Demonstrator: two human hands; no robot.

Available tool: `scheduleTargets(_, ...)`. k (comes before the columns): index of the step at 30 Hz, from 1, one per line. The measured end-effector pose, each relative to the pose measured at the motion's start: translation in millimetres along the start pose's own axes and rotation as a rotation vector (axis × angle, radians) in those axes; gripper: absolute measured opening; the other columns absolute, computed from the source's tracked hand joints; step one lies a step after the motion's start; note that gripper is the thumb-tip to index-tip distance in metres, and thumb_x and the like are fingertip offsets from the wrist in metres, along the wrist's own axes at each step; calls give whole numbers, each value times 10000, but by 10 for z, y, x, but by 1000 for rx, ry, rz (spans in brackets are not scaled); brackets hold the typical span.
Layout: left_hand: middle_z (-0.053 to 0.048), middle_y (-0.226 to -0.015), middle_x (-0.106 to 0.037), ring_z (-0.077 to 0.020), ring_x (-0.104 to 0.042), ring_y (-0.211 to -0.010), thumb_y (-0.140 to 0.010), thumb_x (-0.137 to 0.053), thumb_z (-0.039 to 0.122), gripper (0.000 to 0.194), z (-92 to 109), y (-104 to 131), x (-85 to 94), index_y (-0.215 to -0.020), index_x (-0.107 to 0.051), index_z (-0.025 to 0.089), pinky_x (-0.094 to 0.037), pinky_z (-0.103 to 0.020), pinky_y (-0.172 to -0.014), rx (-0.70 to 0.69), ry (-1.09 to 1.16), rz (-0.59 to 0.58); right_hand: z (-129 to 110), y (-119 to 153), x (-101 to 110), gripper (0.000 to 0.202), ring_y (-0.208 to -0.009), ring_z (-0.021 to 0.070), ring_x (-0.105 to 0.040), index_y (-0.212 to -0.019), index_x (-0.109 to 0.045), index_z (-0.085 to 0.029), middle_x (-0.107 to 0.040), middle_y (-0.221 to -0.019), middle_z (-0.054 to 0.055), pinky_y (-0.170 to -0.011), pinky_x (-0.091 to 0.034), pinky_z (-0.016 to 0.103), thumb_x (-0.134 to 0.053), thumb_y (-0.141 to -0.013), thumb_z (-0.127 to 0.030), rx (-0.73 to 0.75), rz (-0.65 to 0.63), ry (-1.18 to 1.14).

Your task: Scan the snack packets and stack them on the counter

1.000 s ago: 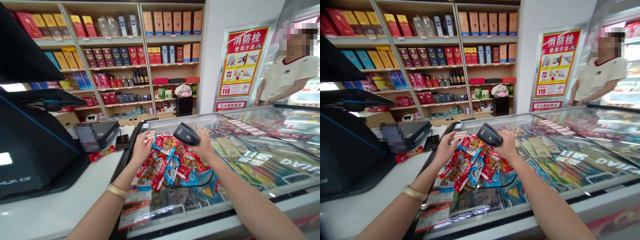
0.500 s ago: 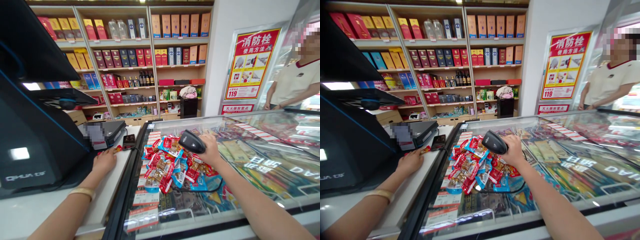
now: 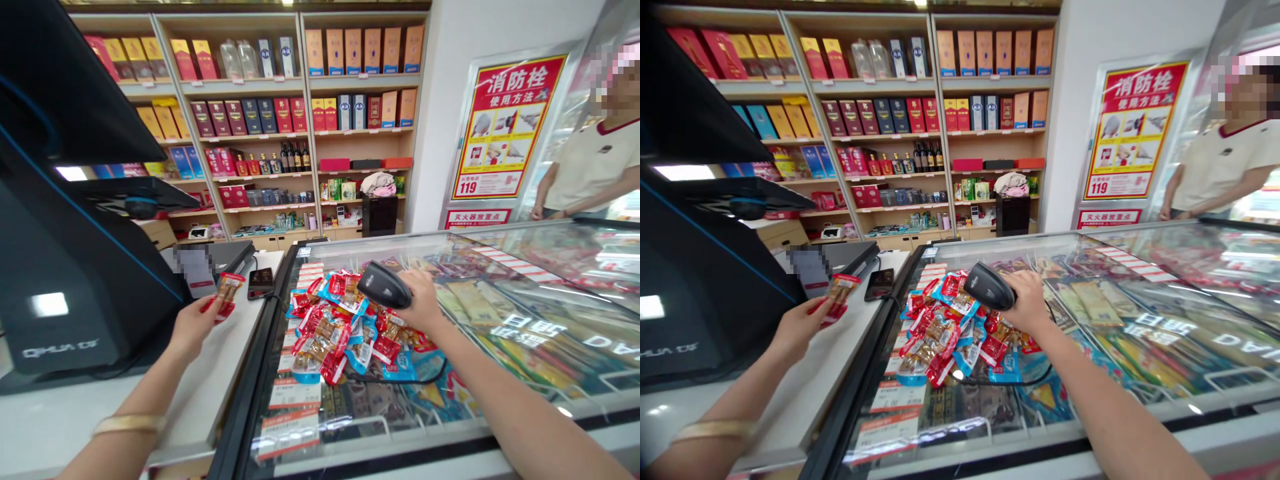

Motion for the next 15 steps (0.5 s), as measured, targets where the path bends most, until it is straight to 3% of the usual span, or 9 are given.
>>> scheduleTargets(3, -58, -804, -726, -158, -682, -691, -722, -664, 187, 143, 212, 190, -268, -861, -661, 153, -585, -300, -694, 160, 529, -73, -20, -27, 28, 322, -862, 213, -583, -934, -696, -196, -691, -844, 49, -830, -351, 346, -689, -725, -441, -5, 9, -11)
scheduleTargets(6, -52, -888, -745, -155, -709, -787, -683, -686, 139, 203, 523, 397, -663, -881, -641, 157, -596, -304, -775, 110, 746, -143, -47, -61, 55, 313, -832, 203, -570, -903, -694, -195, -672, -812, 44, -820, -351, 338, -691, -739, -462, -21, 10, -33)
scheduleTargets(10, -70, -999, -757, -193, -724, -963, -688, -696, 193, 258, 807, 648, -1260, -924, -597, 171, -577, -346, -911, -88, 735, -135, -82, -105, 87, 336, -860, 211, -576, -906, -695, -196, -673, -854, 53, -823, -365, 336, -682, -743, -490, -74, 24, -89)
scheduleTargets(13, -106, -1059, -755, -223, -726, -998, -725, -679, 269, 291, 880, 836, -1635, -968, -547, 178, -584, -368, -896, -189, 627, -118, -116, -128, 79, 322, -842, 206, -577, -873, -690, -197, -658, -834, 49, -808, -369, 331, -683, -735, -487, -82, -2, -136)
scheduleTargets(15, -119, -1069, -754, -228, -731, -976, -744, -662, 298, 297, 878, 939, -1788, -984, -529, 182, -589, -366, -868, -204, 561, -127, -120, -132, 45, 342, -868, 209, -578, -899, -693, -198, -661, -876, 56, -827, -376, 335, -699, -719, -488, -110, -53, -139)
Point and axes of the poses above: each hand's wrist, its own y-axis away from the middle knuckle, its own x-axis out of the back of the hand, z = x × y, the point moved 4 cm from there along -y, towards the middle knuckle
